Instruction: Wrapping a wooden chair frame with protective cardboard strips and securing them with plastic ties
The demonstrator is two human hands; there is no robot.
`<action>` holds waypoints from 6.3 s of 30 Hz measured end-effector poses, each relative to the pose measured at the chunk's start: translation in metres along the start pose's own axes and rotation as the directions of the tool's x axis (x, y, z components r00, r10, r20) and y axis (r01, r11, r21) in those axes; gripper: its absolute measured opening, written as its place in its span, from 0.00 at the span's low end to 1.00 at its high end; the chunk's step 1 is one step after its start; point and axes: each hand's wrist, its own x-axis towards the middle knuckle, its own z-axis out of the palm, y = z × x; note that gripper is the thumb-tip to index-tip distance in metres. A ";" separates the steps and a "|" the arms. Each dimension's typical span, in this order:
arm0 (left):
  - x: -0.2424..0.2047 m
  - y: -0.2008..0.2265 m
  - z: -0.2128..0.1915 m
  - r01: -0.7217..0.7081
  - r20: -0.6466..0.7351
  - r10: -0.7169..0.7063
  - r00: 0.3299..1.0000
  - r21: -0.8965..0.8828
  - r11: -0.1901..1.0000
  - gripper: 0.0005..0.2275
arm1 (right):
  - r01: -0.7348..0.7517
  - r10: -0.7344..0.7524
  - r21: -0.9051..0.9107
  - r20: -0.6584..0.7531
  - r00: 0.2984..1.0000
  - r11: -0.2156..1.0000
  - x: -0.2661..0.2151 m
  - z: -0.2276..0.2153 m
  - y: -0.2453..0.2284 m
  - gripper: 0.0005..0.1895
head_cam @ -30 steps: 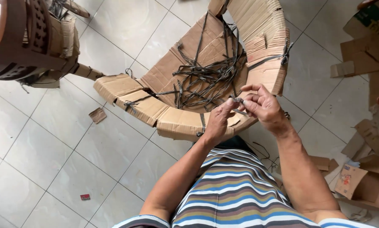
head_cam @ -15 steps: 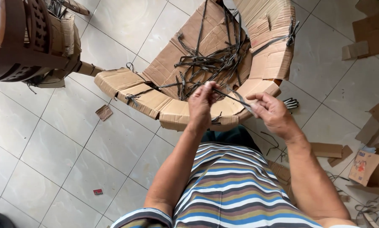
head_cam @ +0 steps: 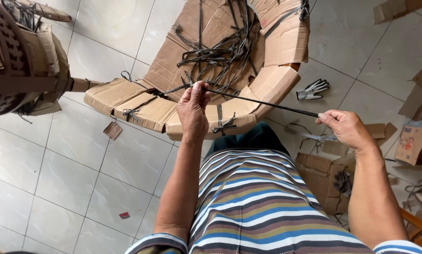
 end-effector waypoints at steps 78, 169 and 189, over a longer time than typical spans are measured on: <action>0.236 -0.300 -0.172 0.115 -0.211 -0.514 0.831 0.970 -0.212 0.24 | -0.232 0.475 0.869 -0.004 0.880 0.437 0.215 0.318 0.096 0.10; 0.026 -0.127 0.023 -0.643 0.774 -0.312 0.551 0.632 0.433 0.05 | 0.604 -0.593 -0.056 -0.284 0.753 0.795 0.031 0.099 -0.088 0.11; -0.004 -0.101 0.057 -0.231 0.453 -0.425 0.783 0.848 0.478 0.15 | 0.466 -0.362 0.105 -0.490 0.793 0.879 0.039 0.140 -0.055 0.11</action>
